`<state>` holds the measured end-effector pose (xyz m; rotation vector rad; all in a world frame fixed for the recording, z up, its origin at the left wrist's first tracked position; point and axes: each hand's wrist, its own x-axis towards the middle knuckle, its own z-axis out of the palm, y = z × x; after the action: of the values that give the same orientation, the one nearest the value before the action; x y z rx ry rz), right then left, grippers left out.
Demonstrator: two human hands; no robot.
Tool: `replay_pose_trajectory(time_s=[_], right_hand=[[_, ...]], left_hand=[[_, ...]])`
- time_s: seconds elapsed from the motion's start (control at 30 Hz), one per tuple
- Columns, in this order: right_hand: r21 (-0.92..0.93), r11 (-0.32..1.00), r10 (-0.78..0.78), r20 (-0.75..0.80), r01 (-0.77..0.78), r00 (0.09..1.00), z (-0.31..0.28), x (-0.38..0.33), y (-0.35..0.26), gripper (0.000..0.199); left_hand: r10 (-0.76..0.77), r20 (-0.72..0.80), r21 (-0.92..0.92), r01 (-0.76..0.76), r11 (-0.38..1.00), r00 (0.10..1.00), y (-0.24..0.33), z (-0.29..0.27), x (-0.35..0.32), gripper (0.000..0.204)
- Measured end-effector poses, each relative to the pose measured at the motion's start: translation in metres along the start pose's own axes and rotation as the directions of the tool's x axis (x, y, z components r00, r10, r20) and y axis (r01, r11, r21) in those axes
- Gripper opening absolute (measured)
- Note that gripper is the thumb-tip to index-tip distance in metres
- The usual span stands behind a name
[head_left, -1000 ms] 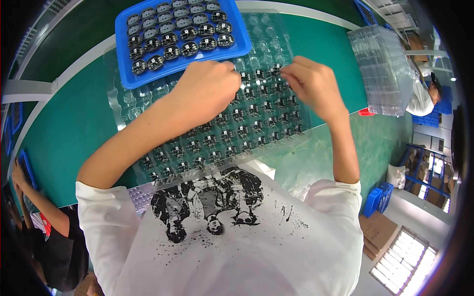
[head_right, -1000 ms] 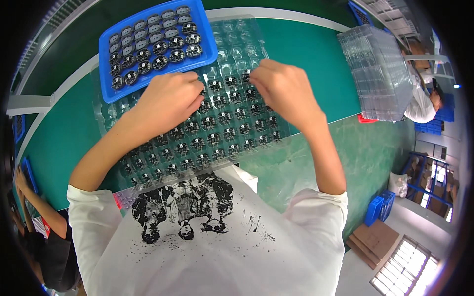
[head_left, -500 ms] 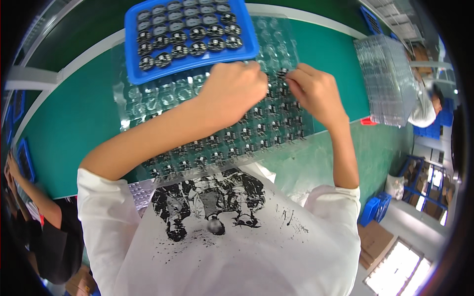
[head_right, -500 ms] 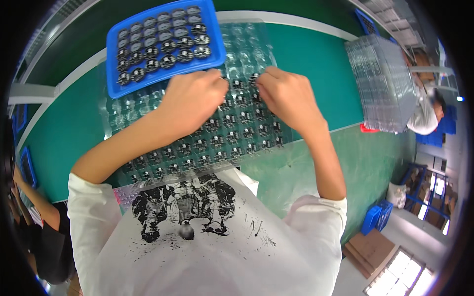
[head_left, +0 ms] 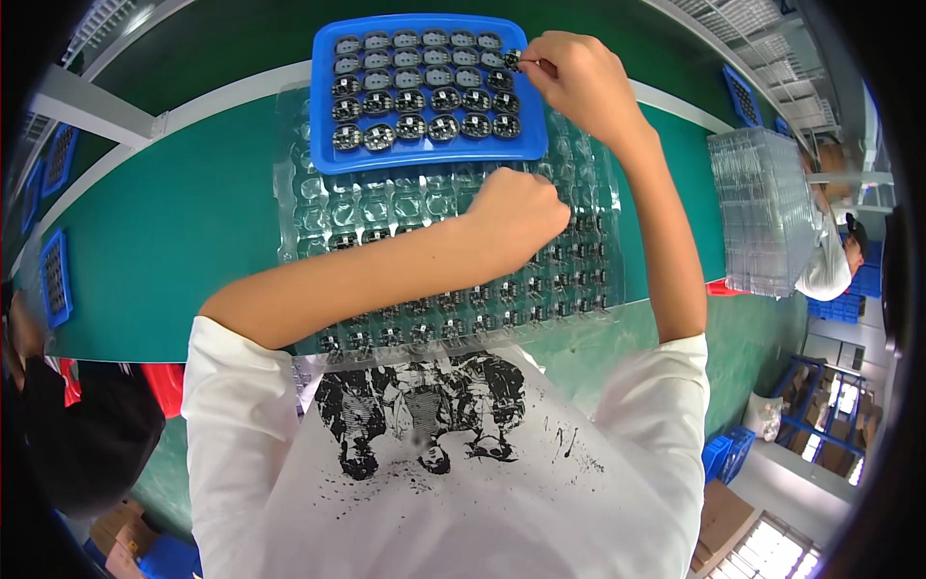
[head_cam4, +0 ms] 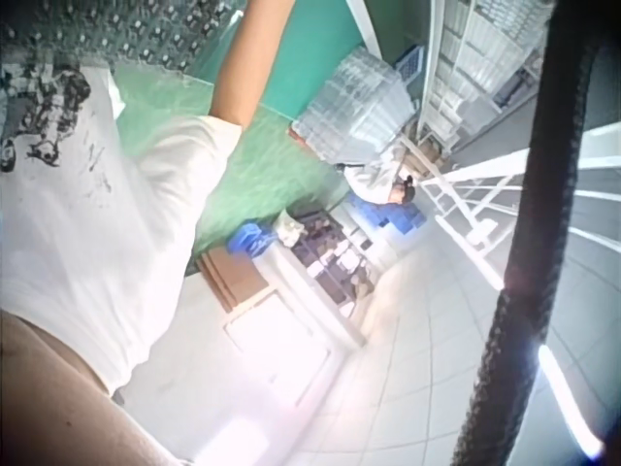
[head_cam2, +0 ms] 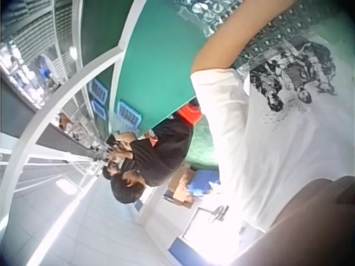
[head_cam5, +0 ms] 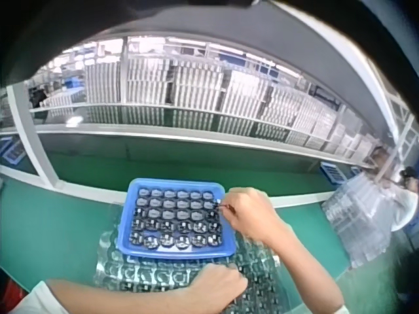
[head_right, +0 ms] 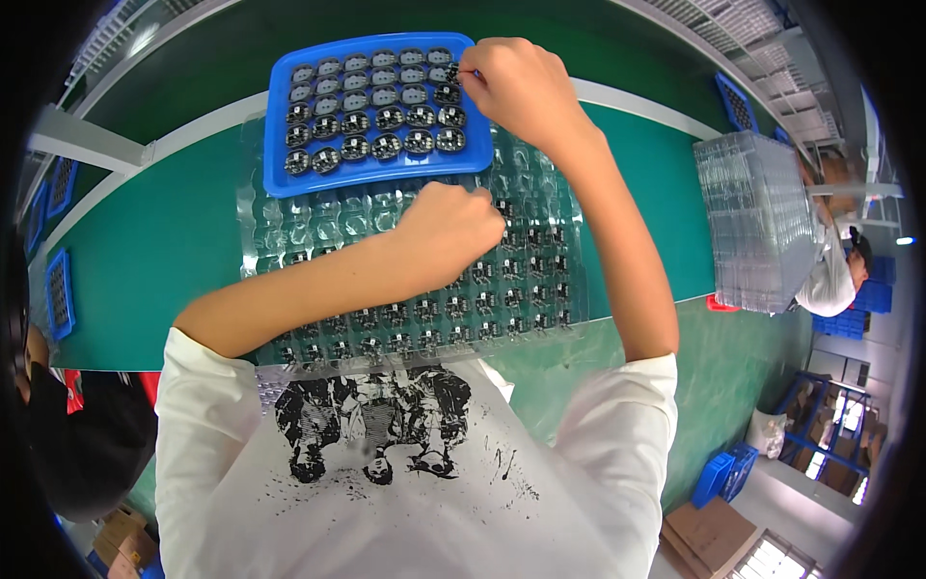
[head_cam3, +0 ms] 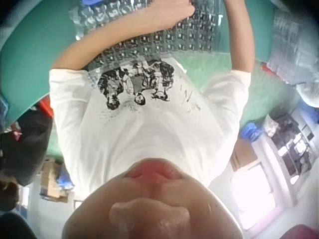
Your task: Manually arranging small circular electronic components into a blue organizational tray at an assembly station.
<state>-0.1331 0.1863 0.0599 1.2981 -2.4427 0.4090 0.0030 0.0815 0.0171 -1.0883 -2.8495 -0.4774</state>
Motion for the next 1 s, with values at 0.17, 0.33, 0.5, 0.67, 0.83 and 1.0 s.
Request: replay_pose_trajectory(time_s=[0.17, 0.33, 0.5, 0.67, 0.83, 1.0], right_hand=[[-0.010, 1.000, 0.003, 0.086, -0.002, 0.996, 0.015, 0.021, 0.007, 0.009], [-0.016, 0.998, 0.058, 0.195, -0.056, 0.979, 0.016, 0.029, 0.003, 0.010], [-0.041, 0.999, 0.038, 0.240, -0.029, 0.970, 0.013, 0.032, 0.001, 0.010], [-0.028, 0.999, 0.043, 0.255, -0.037, 0.966, 0.013, 0.031, 0.001, 0.010], [-0.080, 0.997, 0.032, 0.275, -0.010, 0.961, 0.014, 0.032, 0.003, 0.010], [-0.100, 0.995, 0.024, 0.230, -0.001, 0.973, 0.015, 0.032, 0.003, 0.010]], left_hand=[[-0.044, -0.025, -0.051, 0.043, 0.998, 0.999, 0.005, 0.001, 0.003, 0.015], [-0.043, -0.017, -0.041, 0.042, 0.998, 0.999, 0.005, 0.006, 0.006, 0.014], [-0.043, -0.060, -0.056, 0.040, 0.998, 0.997, 0.006, 0.013, 0.008, 0.013], [-0.031, -0.038, -0.079, 0.028, 0.996, 0.999, 0.007, 0.012, 0.007, 0.012], [-0.032, -0.053, -0.069, 0.028, 0.997, 0.998, 0.007, 0.017, 0.007, 0.011], [-0.051, -0.089, -0.062, 0.046, 0.997, 0.995, 0.008, 0.018, 0.007, 0.010]])
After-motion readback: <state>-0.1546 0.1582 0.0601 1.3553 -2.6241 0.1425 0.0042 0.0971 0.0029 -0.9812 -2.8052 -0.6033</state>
